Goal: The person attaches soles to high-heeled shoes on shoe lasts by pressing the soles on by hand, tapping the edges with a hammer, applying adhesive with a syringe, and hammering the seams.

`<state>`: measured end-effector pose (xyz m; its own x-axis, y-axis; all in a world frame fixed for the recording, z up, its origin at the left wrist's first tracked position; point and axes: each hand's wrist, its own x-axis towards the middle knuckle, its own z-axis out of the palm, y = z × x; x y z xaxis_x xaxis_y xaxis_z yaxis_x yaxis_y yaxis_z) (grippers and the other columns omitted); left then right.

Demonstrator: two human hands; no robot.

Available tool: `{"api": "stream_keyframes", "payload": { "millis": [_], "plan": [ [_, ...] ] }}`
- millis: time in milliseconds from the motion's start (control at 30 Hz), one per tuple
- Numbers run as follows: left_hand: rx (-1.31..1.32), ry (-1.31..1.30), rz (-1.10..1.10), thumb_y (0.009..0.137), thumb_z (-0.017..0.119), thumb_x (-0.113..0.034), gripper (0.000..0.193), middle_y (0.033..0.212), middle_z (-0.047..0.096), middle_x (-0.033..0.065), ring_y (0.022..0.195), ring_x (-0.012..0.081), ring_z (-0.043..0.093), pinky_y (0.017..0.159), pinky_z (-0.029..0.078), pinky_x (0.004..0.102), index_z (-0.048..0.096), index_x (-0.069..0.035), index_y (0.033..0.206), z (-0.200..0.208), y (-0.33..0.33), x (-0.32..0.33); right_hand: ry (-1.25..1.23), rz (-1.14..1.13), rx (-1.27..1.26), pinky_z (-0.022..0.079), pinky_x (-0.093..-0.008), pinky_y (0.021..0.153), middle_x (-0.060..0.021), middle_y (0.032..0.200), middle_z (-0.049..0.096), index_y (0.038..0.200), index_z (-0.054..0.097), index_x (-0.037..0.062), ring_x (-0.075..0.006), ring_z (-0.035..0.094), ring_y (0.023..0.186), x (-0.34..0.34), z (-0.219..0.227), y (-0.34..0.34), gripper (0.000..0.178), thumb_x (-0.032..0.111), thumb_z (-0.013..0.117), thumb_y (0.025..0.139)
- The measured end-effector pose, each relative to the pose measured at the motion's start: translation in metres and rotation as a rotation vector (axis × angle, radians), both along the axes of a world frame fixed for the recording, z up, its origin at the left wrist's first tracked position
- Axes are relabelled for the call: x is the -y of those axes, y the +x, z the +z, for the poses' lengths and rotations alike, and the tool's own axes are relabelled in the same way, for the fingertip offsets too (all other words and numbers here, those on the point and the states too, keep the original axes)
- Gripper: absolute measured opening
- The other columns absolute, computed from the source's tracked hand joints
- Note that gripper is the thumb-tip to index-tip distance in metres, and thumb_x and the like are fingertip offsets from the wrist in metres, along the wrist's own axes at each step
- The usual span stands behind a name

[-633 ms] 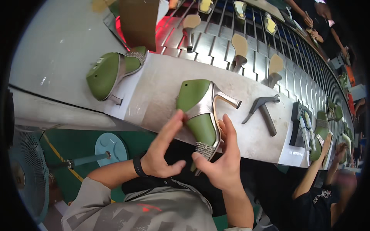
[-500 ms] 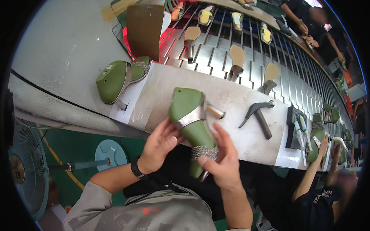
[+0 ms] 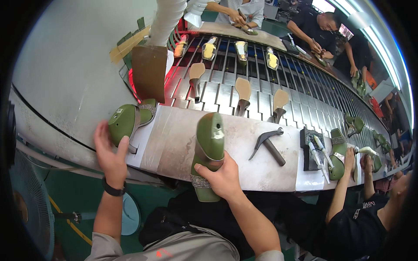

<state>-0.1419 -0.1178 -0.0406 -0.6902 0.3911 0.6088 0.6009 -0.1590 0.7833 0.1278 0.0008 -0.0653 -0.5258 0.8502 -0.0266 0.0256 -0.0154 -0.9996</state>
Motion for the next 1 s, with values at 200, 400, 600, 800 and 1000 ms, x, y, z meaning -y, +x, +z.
{"api": "stream_keyframes", "payload": {
  "millis": [200, 400, 600, 800, 1000],
  "plan": [
    [0.486, -0.099, -0.215, 0.095, 0.073, -0.005, 0.039, 0.120, 0.071, 0.0082, 0.106, 0.0168, 0.066, 0.096, 0.051, 0.0304, 0.064, 0.007, 0.131, -0.006, -0.035, -0.009, 0.182, 0.027, 0.247, 0.058, -0.0377, 0.091, -0.0164, 0.103, 0.076, 0.119, 0.065, -0.0029, -0.0258, 0.075, 0.097, 0.007, 0.010, -0.018, 0.057, 0.030, 0.088, 0.079],
    [0.631, 0.313, -0.459, 0.103, 0.061, -0.012, 0.051, 0.144, 0.057, 0.0163, 0.127, 0.0281, 0.061, 0.108, 0.051, 0.0462, 0.047, 0.004, 0.149, 0.028, 0.033, 0.026, 0.092, -0.017, 0.122, 0.056, -0.0385, 0.092, -0.0174, 0.110, 0.073, 0.127, 0.059, -0.0060, -0.0249, 0.071, 0.102, -0.006, -0.011, -0.090, 0.063, 0.034, 0.085, 0.086],
    [0.728, 0.326, -0.737, 0.104, 0.062, -0.034, 0.065, 0.154, 0.051, 0.0163, 0.139, 0.0342, 0.052, 0.118, 0.041, 0.0534, 0.041, 0.001, 0.156, 0.061, 0.085, 0.050, 0.287, 0.071, -0.108, 0.055, -0.0454, 0.094, -0.0200, 0.115, 0.073, 0.131, 0.064, 0.0026, -0.0356, 0.070, 0.112, -0.005, -0.019, -0.193, 0.047, 0.028, 0.073, 0.093],
    [0.913, 0.235, -0.697, 0.099, 0.069, -0.036, 0.075, 0.156, 0.049, 0.0220, 0.143, 0.0402, 0.048, 0.122, 0.035, 0.0540, 0.042, 0.007, 0.154, 0.054, 0.104, 0.051, 0.076, 0.209, -0.465, 0.053, -0.0446, 0.098, -0.0216, 0.122, 0.069, 0.124, 0.068, 0.0013, -0.0372, 0.064, 0.119, 0.043, -0.006, -0.188, 0.041, 0.026, 0.071, 0.092],
    [1.064, 0.161, -0.885, 0.097, 0.069, -0.044, 0.080, 0.155, 0.050, 0.0239, 0.143, 0.0419, 0.048, 0.121, 0.037, 0.0553, 0.043, 0.006, 0.154, 0.021, 0.124, 0.006, 0.359, 0.081, -0.347, 0.053, -0.0455, 0.096, -0.0220, 0.125, 0.067, 0.128, 0.065, -0.0001, -0.0396, 0.062, 0.120, 0.036, -0.045, -0.089, 0.046, 0.022, 0.072, 0.089]
  ]
}}
